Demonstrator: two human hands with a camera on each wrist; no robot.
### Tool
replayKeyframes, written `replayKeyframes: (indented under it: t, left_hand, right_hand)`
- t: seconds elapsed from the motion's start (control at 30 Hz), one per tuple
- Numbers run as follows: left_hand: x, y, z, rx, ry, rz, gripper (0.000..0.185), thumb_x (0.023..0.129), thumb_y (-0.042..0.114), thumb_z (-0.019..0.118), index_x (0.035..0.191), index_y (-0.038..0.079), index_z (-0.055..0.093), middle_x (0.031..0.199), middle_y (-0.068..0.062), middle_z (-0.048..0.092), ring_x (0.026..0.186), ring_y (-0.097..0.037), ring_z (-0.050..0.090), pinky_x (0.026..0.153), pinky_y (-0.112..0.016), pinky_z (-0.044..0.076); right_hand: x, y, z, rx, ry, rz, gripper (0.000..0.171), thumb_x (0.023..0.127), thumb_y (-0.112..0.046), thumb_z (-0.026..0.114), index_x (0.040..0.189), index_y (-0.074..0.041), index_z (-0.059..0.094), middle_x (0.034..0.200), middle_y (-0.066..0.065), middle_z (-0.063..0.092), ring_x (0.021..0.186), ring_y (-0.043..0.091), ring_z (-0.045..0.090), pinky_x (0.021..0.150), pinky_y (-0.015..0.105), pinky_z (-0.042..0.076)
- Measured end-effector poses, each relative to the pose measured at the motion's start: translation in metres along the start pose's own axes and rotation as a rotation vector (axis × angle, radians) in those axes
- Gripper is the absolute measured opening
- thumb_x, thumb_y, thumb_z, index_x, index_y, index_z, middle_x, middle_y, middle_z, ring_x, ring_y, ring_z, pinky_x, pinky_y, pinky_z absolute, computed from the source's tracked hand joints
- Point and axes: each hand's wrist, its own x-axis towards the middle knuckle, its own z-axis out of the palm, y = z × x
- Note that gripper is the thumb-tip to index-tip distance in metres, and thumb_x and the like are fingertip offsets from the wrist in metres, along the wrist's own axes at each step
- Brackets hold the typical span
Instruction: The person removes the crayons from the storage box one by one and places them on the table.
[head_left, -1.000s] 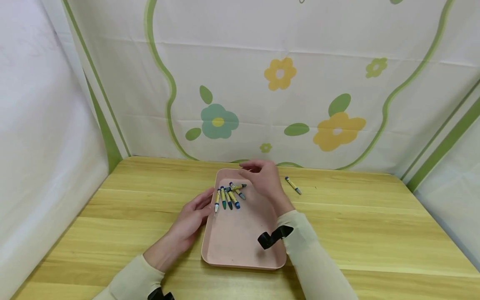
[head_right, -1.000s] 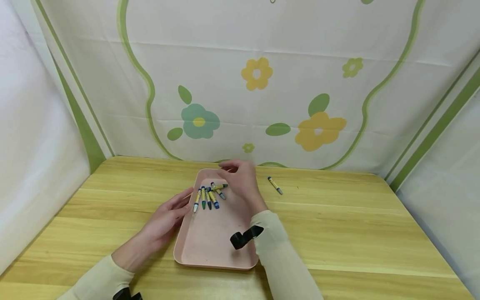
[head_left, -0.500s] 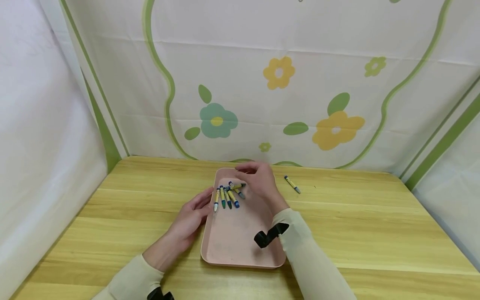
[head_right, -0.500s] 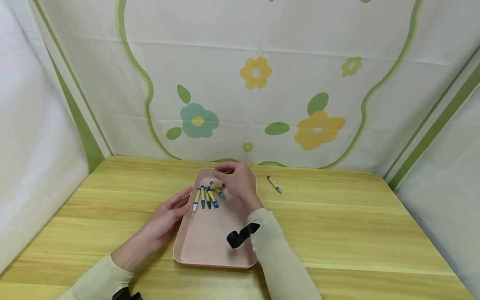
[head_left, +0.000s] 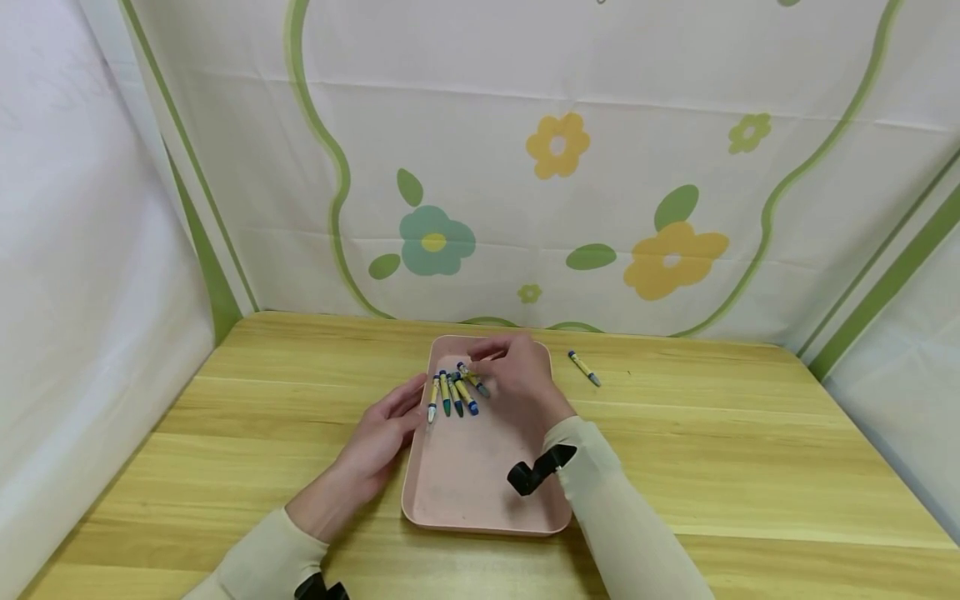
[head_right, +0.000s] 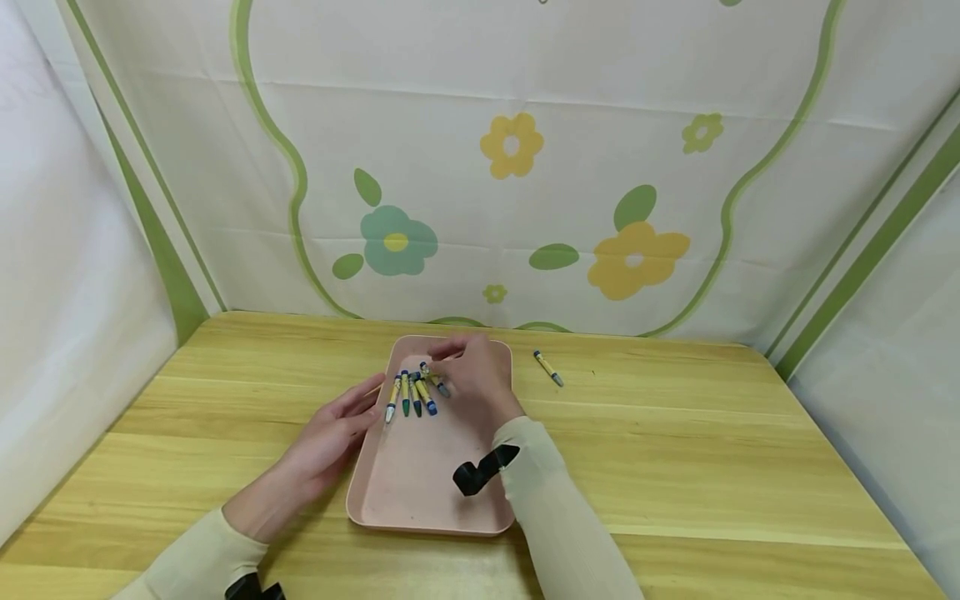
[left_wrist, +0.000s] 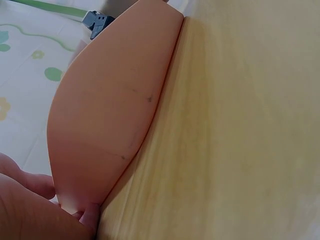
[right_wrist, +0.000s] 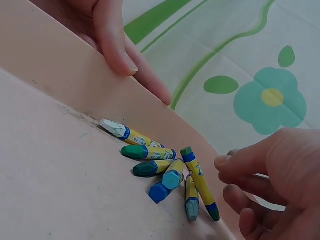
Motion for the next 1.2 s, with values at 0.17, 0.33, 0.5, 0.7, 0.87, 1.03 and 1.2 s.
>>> replayKeyframes:
  t: [0.17, 0.33, 0.5, 0.7, 0.87, 1.03, 1.2]
  left_hand:
    - [0.001, -0.001, 0.0, -0.005, 0.003, -0.002, 0.058, 0.11, 0.008, 0.05, 0.166, 0.013, 0.037, 0.172, -0.014, 0.038, 0.16, -0.031, 0.034, 0.129, -0.052, 0.033]
    - [0.0, -0.001, 0.0, -0.002, 0.003, 0.003, 0.058, 0.11, 0.008, 0.05, 0.166, 0.012, 0.036, 0.172, -0.014, 0.038, 0.16, -0.031, 0.034, 0.129, -0.052, 0.033]
    - [0.0, -0.001, 0.0, 0.001, 0.004, 0.002, 0.057, 0.11, 0.008, 0.05, 0.166, 0.013, 0.036, 0.172, -0.014, 0.038, 0.16, -0.031, 0.034, 0.129, -0.052, 0.033]
    - [0.0, -0.001, 0.0, 0.001, 0.004, 0.0, 0.057, 0.11, 0.008, 0.05, 0.166, 0.013, 0.037, 0.172, -0.014, 0.038, 0.16, -0.031, 0.034, 0.129, -0.053, 0.033]
    - [0.001, -0.001, 0.0, 0.002, 0.005, -0.003, 0.057, 0.11, 0.01, 0.05, 0.166, 0.014, 0.037, 0.172, -0.014, 0.037, 0.16, -0.031, 0.034, 0.129, -0.053, 0.033]
    - [0.0, 0.0, 0.0, 0.004, 0.0, -0.004, 0.057, 0.11, 0.01, 0.05, 0.166, 0.014, 0.036, 0.172, -0.014, 0.037, 0.16, -0.032, 0.034, 0.129, -0.054, 0.033]
    - [0.0, 0.0, 0.0, 0.008, 0.001, -0.005, 0.057, 0.11, 0.01, 0.051, 0.166, 0.014, 0.037, 0.172, -0.014, 0.037, 0.16, -0.032, 0.034, 0.129, -0.054, 0.033]
  right_hand:
    - [0.0, 0.002, 0.0, -0.052, -0.013, -0.012, 0.014, 0.092, -0.025, 0.082, 0.104, -0.03, 0.086, 0.106, -0.01, 0.081, 0.094, 0.013, 0.071, 0.076, 0.029, 0.055]
    - [0.001, 0.003, 0.002, -0.14, -0.024, -0.048, 0.015, 0.09, -0.026, 0.085, 0.104, -0.031, 0.086, 0.114, -0.012, 0.081, 0.103, 0.012, 0.074, 0.079, 0.028, 0.057]
    - [0.002, 0.003, 0.004, -0.242, -0.032, -0.068, 0.014, 0.089, -0.031, 0.086, 0.103, -0.035, 0.086, 0.106, -0.015, 0.082, 0.097, 0.01, 0.075, 0.076, 0.026, 0.057]
    - [0.002, 0.001, 0.006, -0.264, -0.049, -0.059, 0.013, 0.09, -0.033, 0.085, 0.103, -0.034, 0.085, 0.101, -0.016, 0.081, 0.094, 0.009, 0.072, 0.076, 0.025, 0.056]
    - [0.002, 0.002, 0.008, -0.09, -0.122, -0.055, 0.017, 0.093, -0.016, 0.081, 0.109, -0.02, 0.085, 0.108, -0.001, 0.081, 0.092, 0.013, 0.072, 0.074, 0.025, 0.058]
    - [0.002, 0.003, 0.01, -0.054, -0.13, -0.061, 0.016, 0.094, -0.013, 0.08, 0.109, -0.017, 0.084, 0.107, 0.002, 0.081, 0.09, 0.014, 0.071, 0.073, 0.026, 0.058]
    - [0.001, 0.002, 0.009, -0.084, -0.109, -0.061, 0.015, 0.094, -0.018, 0.081, 0.108, -0.019, 0.085, 0.107, -0.001, 0.081, 0.091, 0.014, 0.07, 0.074, 0.026, 0.058]
